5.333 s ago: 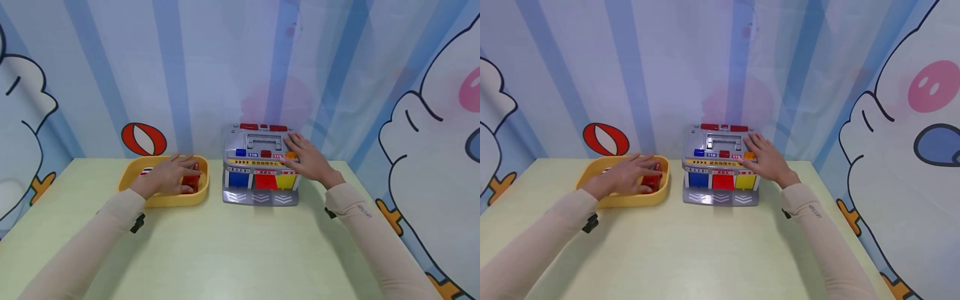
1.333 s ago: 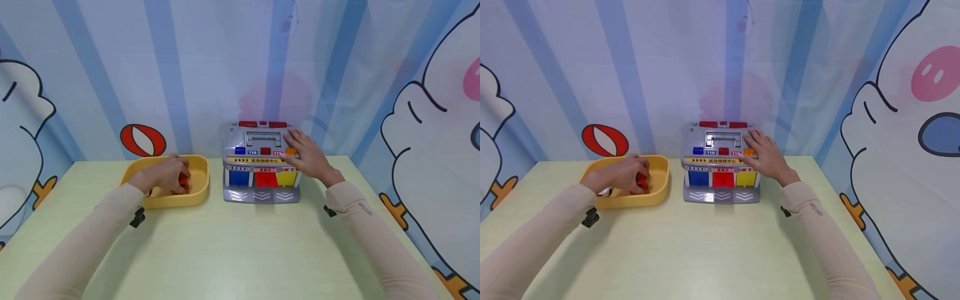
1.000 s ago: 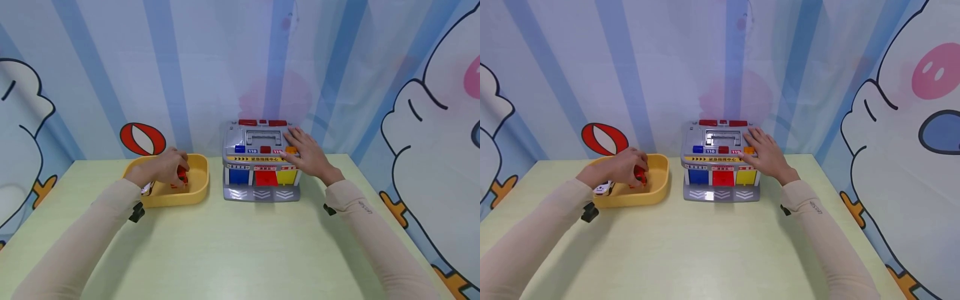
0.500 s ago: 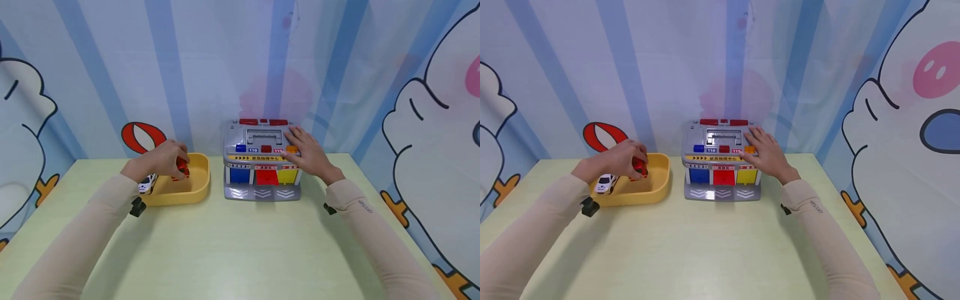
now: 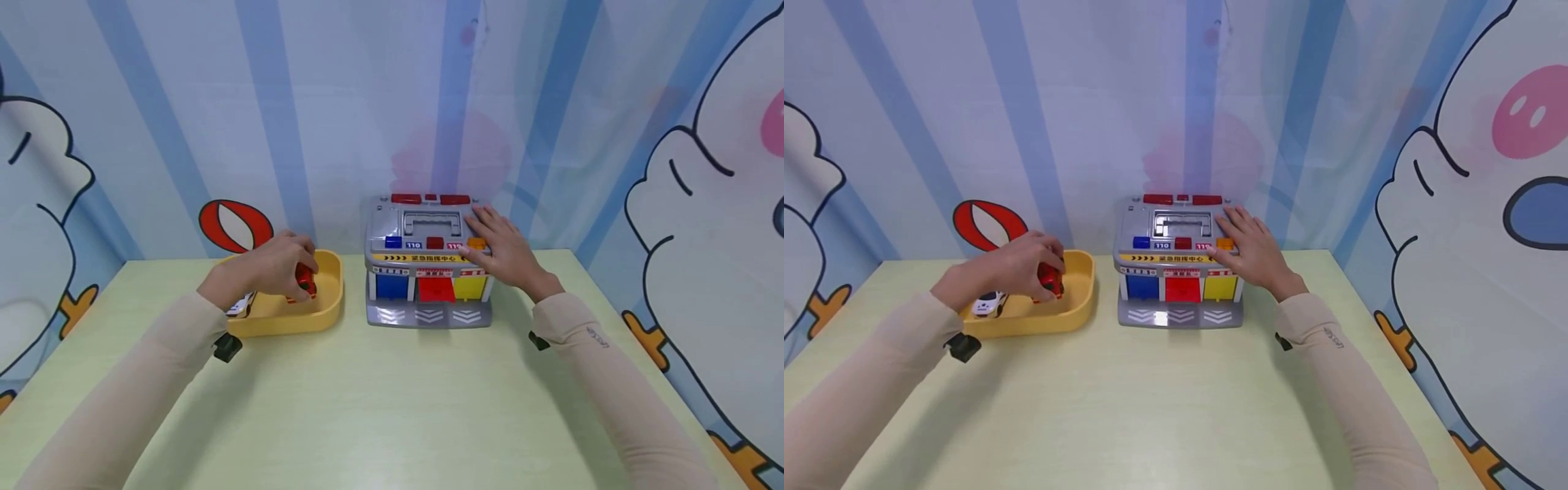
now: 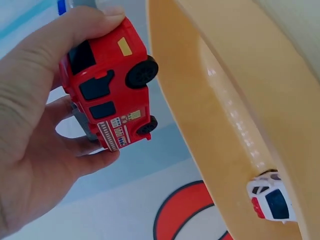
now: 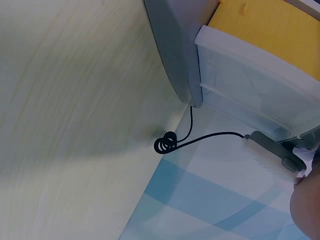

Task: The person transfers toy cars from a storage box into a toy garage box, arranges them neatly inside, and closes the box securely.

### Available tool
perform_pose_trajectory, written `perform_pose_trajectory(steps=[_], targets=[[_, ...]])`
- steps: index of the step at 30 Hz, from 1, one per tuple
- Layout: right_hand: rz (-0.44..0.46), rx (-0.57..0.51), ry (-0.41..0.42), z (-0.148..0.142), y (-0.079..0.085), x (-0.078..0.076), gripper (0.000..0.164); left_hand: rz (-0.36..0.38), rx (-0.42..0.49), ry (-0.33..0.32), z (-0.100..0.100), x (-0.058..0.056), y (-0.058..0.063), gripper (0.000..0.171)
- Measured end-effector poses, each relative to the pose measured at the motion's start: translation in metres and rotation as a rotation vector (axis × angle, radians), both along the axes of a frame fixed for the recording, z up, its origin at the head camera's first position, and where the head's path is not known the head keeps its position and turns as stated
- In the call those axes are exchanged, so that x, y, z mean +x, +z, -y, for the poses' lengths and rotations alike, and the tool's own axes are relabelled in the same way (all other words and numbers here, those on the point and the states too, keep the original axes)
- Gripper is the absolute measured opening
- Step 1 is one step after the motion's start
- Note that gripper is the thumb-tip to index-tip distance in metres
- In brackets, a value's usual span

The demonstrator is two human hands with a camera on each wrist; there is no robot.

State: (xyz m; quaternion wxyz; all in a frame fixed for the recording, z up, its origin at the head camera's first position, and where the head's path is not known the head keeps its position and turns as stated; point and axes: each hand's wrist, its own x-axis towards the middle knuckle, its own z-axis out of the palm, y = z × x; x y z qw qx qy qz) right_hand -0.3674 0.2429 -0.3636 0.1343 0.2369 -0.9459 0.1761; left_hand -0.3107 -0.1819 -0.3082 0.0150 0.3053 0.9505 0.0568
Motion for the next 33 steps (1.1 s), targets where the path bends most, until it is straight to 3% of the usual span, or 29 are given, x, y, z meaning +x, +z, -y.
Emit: perform_pose_trajectory(steps=[14,33], targets=[[-0.005,-0.008,0.003,-0.001,-0.001,-0.001,0.080,-0.005,-0.054,0.006,-0.029,0.025,-0.004,0.037],[-0.008,-0.018,0.010,-0.002,-0.003,-0.002,0.081,-0.071,-0.080,-0.133,-0.078,0.058,-0.022,0.034]])
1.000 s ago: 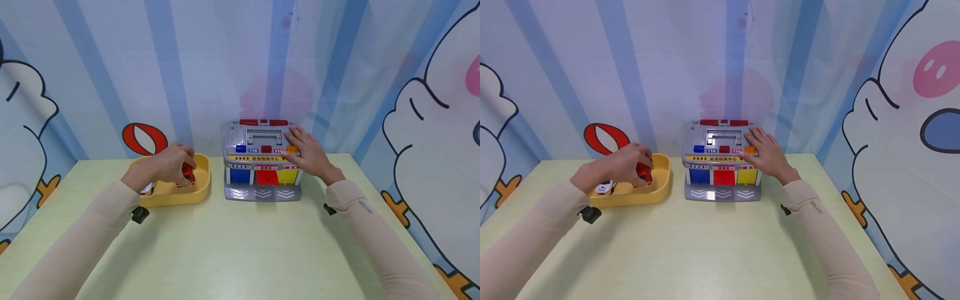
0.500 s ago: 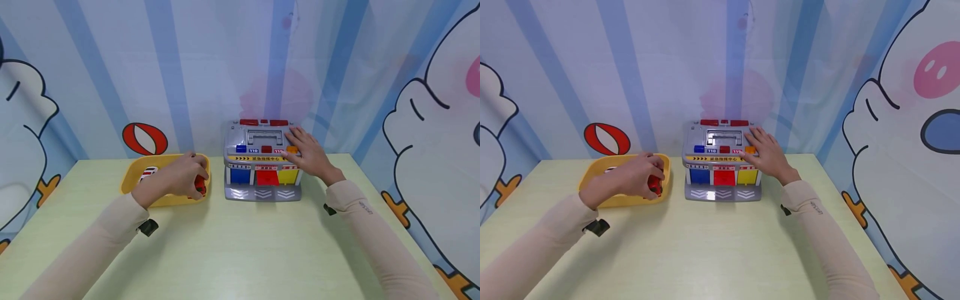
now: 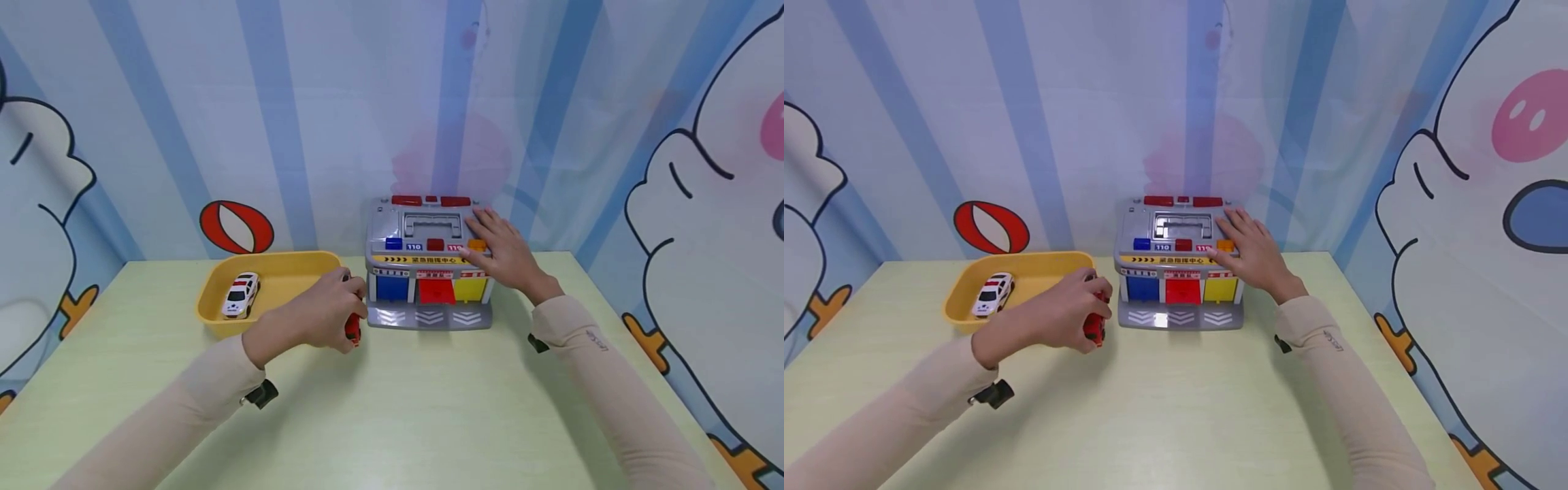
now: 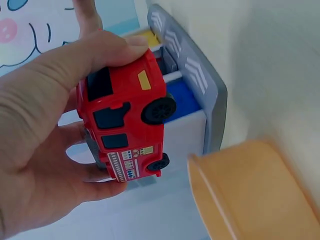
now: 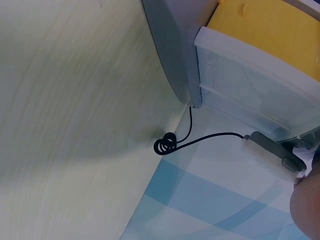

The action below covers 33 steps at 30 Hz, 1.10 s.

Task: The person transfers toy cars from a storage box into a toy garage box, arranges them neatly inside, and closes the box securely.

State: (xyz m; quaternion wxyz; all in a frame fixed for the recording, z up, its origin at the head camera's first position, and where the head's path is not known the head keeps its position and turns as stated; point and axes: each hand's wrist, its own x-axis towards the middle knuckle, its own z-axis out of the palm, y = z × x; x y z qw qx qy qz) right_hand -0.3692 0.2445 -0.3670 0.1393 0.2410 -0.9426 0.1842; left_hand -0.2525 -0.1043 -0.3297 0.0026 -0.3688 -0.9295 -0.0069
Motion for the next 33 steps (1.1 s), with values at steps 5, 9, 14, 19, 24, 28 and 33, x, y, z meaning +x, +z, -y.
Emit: perform_pose_trajectory(steps=[5,9,14,19,24,28,33], targets=[[0.001,0.004,0.007,-0.002,0.000,0.000,0.083,0.007,-0.018,0.001,-0.011,0.003,-0.007,0.035],[-0.004,0.002,0.013,-0.002,0.000,-0.001,0.082,0.027,-0.013,0.001,-0.017,0.003,-0.014,0.037],[-0.002,0.006,0.015,-0.002,0.000,-0.002,0.082,0.026,-0.034,-0.024,-0.026,0.003,-0.023,0.036],[0.001,0.006,0.014,-0.001,0.000,-0.001,0.082,0.028,-0.084,-0.033,-0.032,0.002,-0.030,0.038],[-0.001,0.008,0.019,-0.001,0.002,-0.001,0.082,0.029,-0.073,-0.043,-0.035,0.000,-0.038,0.038],[-0.002,0.006,0.022,-0.001,0.003,-0.001,0.083,0.040,-0.058,-0.050,-0.042,-0.001,-0.045,0.038],[-0.002,-0.003,0.025,-0.001,0.001,0.001,0.082,0.035,-0.054,-0.059,-0.056,-0.002,-0.053,0.037]])
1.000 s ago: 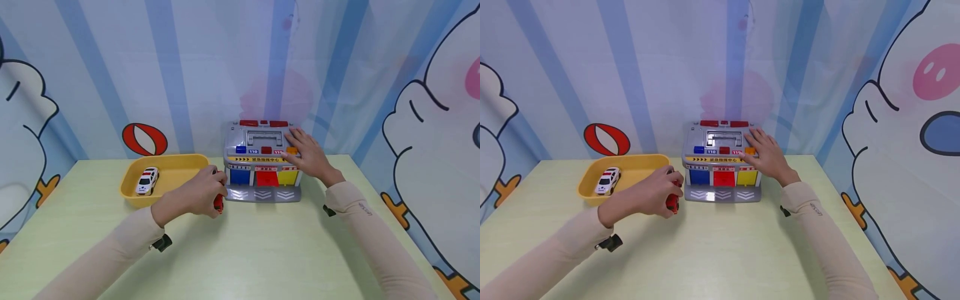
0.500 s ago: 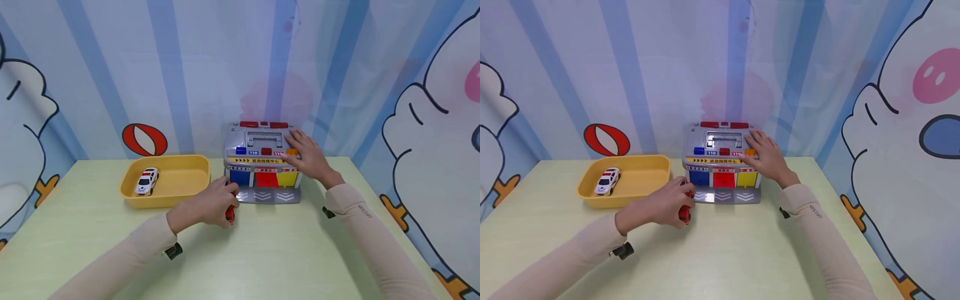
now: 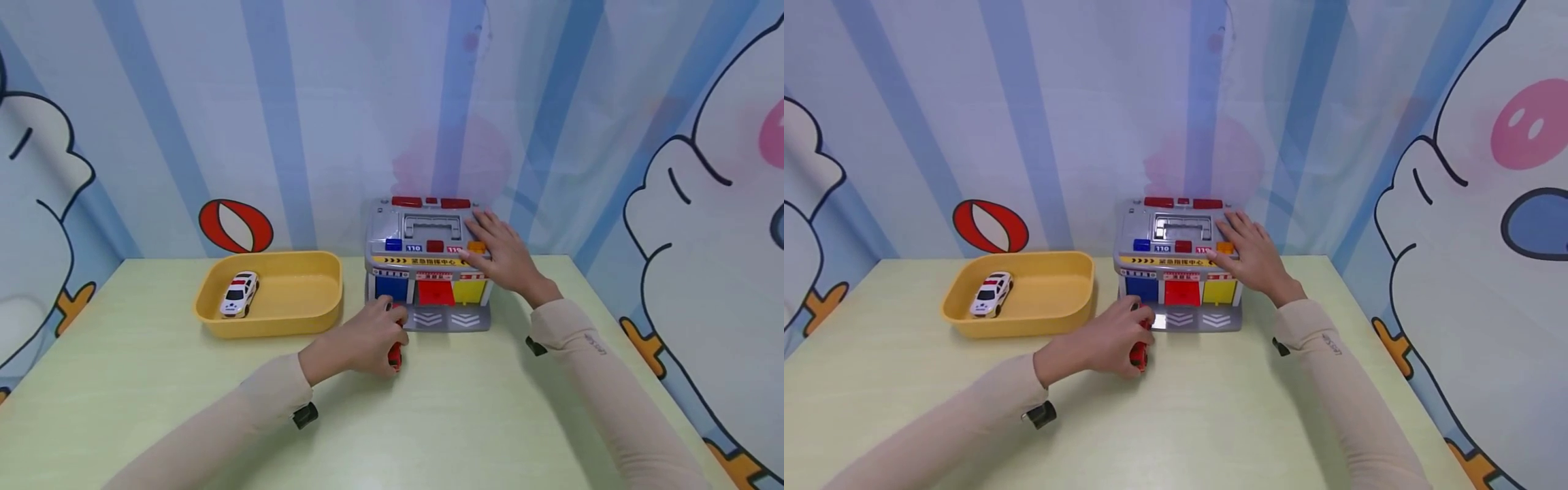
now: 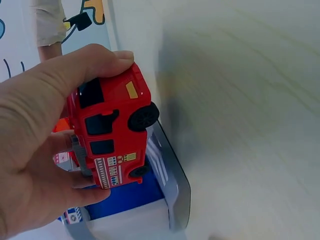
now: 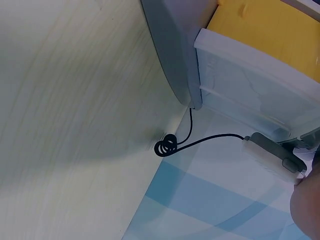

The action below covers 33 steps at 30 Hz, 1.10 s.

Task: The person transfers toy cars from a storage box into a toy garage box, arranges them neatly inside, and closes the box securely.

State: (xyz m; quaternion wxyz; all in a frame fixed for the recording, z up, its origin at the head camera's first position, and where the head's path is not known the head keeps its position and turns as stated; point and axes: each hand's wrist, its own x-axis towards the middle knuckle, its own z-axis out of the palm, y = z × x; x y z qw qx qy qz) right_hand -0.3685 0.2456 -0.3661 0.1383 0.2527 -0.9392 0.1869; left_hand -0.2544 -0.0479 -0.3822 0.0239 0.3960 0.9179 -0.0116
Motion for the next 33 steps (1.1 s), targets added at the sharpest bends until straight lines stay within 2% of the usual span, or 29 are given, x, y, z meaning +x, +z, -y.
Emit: perform_pose_trajectory(steps=[7,13,17,24,33], targets=[[0.001,-0.002,-0.011,0.001,0.001,0.000,0.082,-0.043,0.011,-0.012,-0.019,-0.001,-0.008,0.037],[-0.015,0.000,-0.012,0.001,0.000,-0.002,0.083,-0.046,0.020,-0.028,-0.035,-0.002,-0.014,0.039],[-0.017,-0.006,-0.005,0.000,-0.001,-0.001,0.082,-0.099,0.002,-0.049,-0.043,-0.003,-0.019,0.039],[-0.019,-0.018,-0.005,0.002,-0.002,0.000,0.083,-0.175,-0.013,-0.067,-0.052,-0.005,-0.025,0.040],[-0.020,-0.010,-0.023,0.001,-0.002,0.001,0.082,-0.195,0.027,-0.080,-0.057,-0.009,-0.031,0.042]])
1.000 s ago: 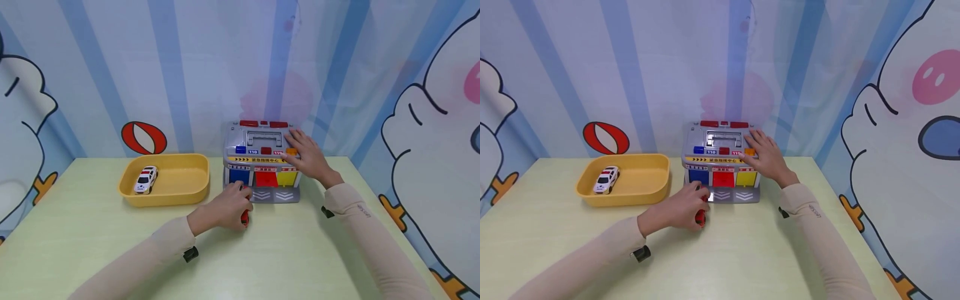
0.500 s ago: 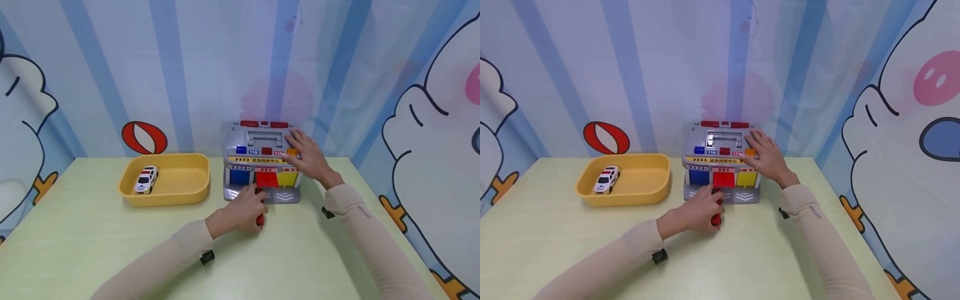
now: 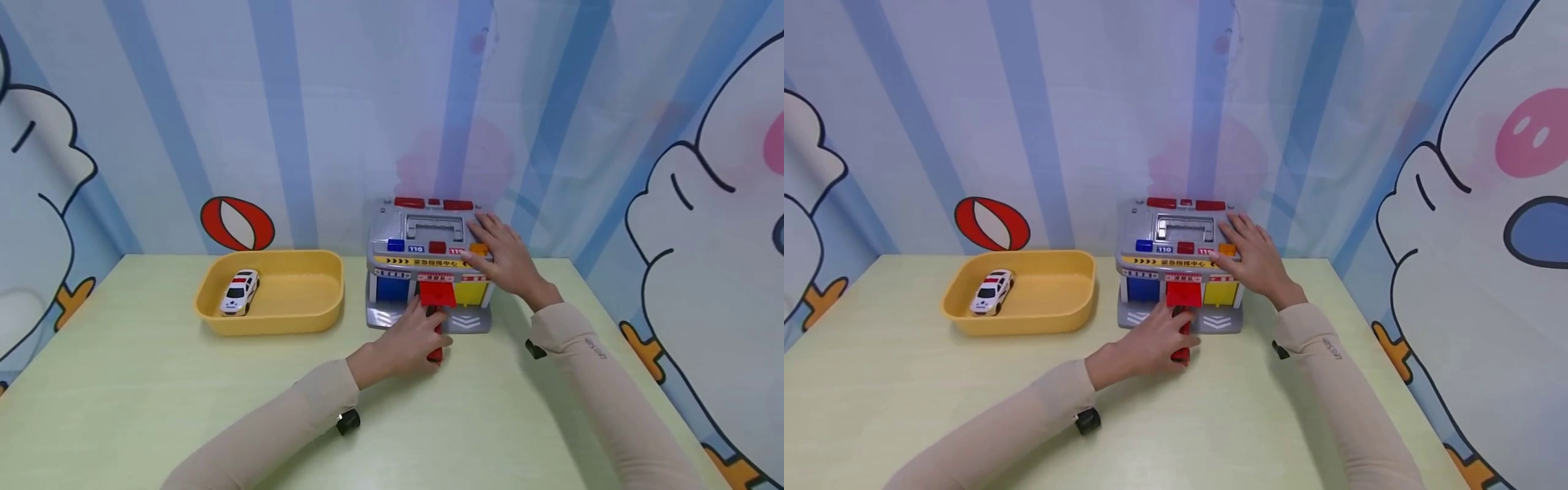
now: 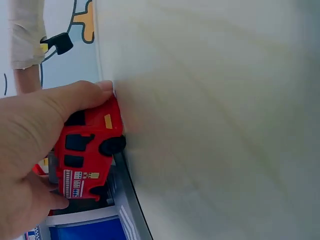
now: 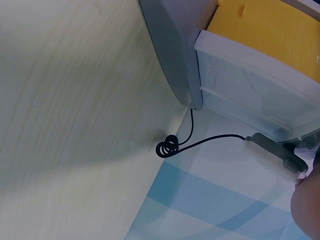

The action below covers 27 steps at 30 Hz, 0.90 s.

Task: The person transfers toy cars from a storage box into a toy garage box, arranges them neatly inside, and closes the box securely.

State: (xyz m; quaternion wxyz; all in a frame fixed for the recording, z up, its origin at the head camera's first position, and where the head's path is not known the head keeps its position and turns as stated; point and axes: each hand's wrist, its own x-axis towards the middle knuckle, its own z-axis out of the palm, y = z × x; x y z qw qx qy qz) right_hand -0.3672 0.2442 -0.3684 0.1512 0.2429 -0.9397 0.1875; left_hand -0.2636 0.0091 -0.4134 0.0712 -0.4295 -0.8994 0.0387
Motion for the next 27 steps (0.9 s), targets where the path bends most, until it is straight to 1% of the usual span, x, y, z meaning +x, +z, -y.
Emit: perform_pose_trajectory(steps=[5,9,15,19,23,26,27], targets=[[0.002,-0.002,0.005,0.000,-0.001,-0.001,0.082,0.004,0.006,-0.008,0.000,-0.002,0.000,0.041],[0.003,-0.011,0.006,0.000,-0.002,-0.002,0.081,-0.014,0.005,-0.019,-0.001,-0.003,-0.001,0.039],[-0.008,-0.005,-0.004,0.000,-0.002,-0.002,0.078,-0.029,-0.031,-0.038,-0.005,-0.004,-0.002,0.035],[-0.007,-0.005,-0.007,0.000,-0.003,-0.002,0.076,-0.076,-0.049,-0.025,-0.008,-0.004,-0.004,0.032],[-0.008,-0.012,-0.002,-0.001,-0.004,-0.003,0.077,-0.155,-0.068,-0.009,-0.010,-0.004,-0.007,0.031],[-0.002,-0.017,0.000,-0.001,-0.004,-0.003,0.079,-0.169,-0.094,0.005,-0.011,-0.004,-0.008,0.035],[-0.003,-0.015,0.001,-0.002,-0.003,-0.003,0.080,-0.160,-0.102,0.009,-0.011,-0.004,-0.008,0.036]])
